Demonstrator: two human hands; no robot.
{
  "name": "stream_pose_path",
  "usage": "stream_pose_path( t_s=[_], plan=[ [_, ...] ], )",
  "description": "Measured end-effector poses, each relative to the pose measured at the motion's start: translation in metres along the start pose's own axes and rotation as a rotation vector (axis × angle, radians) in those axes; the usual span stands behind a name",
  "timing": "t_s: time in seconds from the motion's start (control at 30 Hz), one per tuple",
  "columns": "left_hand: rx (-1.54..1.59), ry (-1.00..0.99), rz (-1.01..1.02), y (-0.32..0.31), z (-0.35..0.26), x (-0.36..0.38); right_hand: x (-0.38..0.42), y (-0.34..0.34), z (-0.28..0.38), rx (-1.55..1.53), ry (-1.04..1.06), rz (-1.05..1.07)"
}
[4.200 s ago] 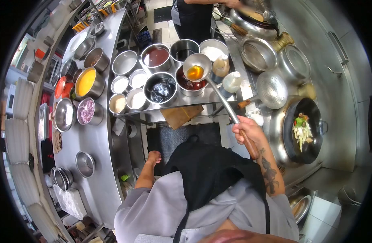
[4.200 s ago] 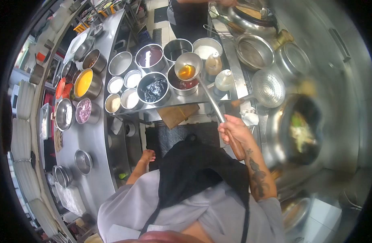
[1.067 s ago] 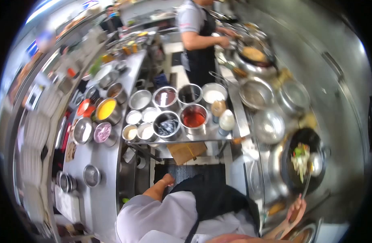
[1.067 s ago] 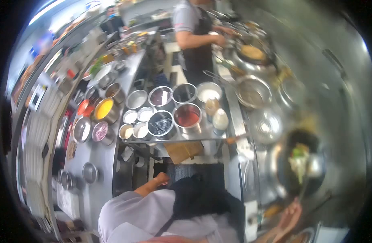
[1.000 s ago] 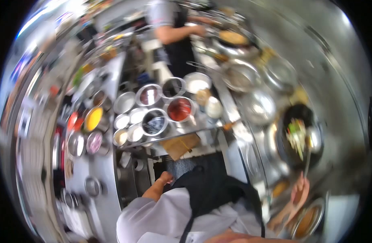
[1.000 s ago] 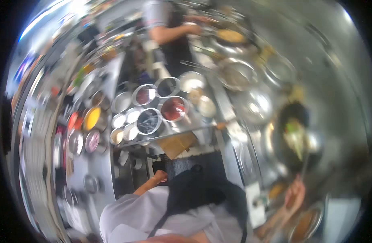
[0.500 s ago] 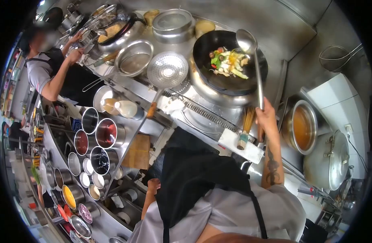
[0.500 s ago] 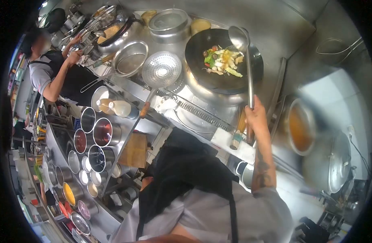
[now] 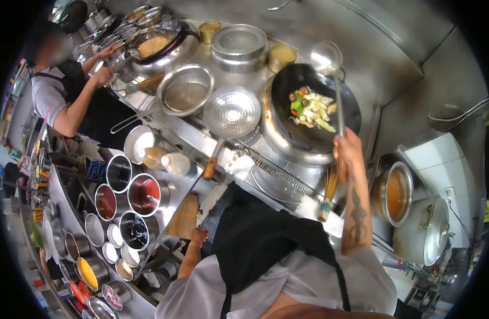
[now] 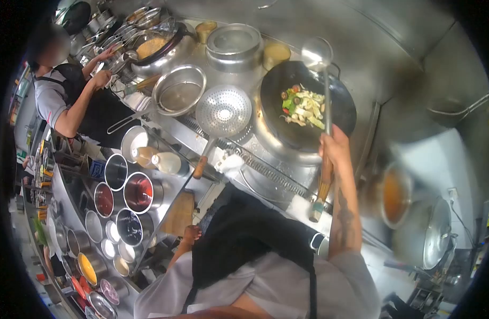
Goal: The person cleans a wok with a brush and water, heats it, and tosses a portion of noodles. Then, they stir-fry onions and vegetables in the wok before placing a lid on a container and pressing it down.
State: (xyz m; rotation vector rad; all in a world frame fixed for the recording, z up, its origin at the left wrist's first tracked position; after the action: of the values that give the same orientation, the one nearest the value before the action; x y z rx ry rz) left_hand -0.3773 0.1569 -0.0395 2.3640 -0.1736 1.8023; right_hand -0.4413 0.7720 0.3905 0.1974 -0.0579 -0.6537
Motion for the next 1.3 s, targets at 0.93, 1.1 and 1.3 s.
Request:
stream_pose_path(
  t_s=[0.93,1.1,1.3],
  plan=[
    [-0.095,-0.191,-0.127,0.079,0.050,-0.021,-0.310,-0.284,0.019,-1.201,-0.517,0.543],
    [-0.451,-0.618,-0.087,0.046,-0.025,-0.023,-0.252,-0.201,0.038,-1.309,-0.497,0.559],
    [-0.846,-0.766,-0.215,-0.019,-0.104,-0.036,-0.142,-0.091,0.053,-1.342,-0.435,0.478]
  ],
)
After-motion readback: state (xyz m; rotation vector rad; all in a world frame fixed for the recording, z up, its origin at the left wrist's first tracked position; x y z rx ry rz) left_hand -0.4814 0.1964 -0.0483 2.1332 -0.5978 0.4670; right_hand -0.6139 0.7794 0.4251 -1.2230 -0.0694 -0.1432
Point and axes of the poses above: each hand's wrist, its own x-axis away from the middle knuckle, its own y-axis out of the back of the hand, z = x × y, the point moved 5 cm from there along -x, towards the middle knuckle, and after that the axes turned 11 degrees about y, right-handed, at the moved point
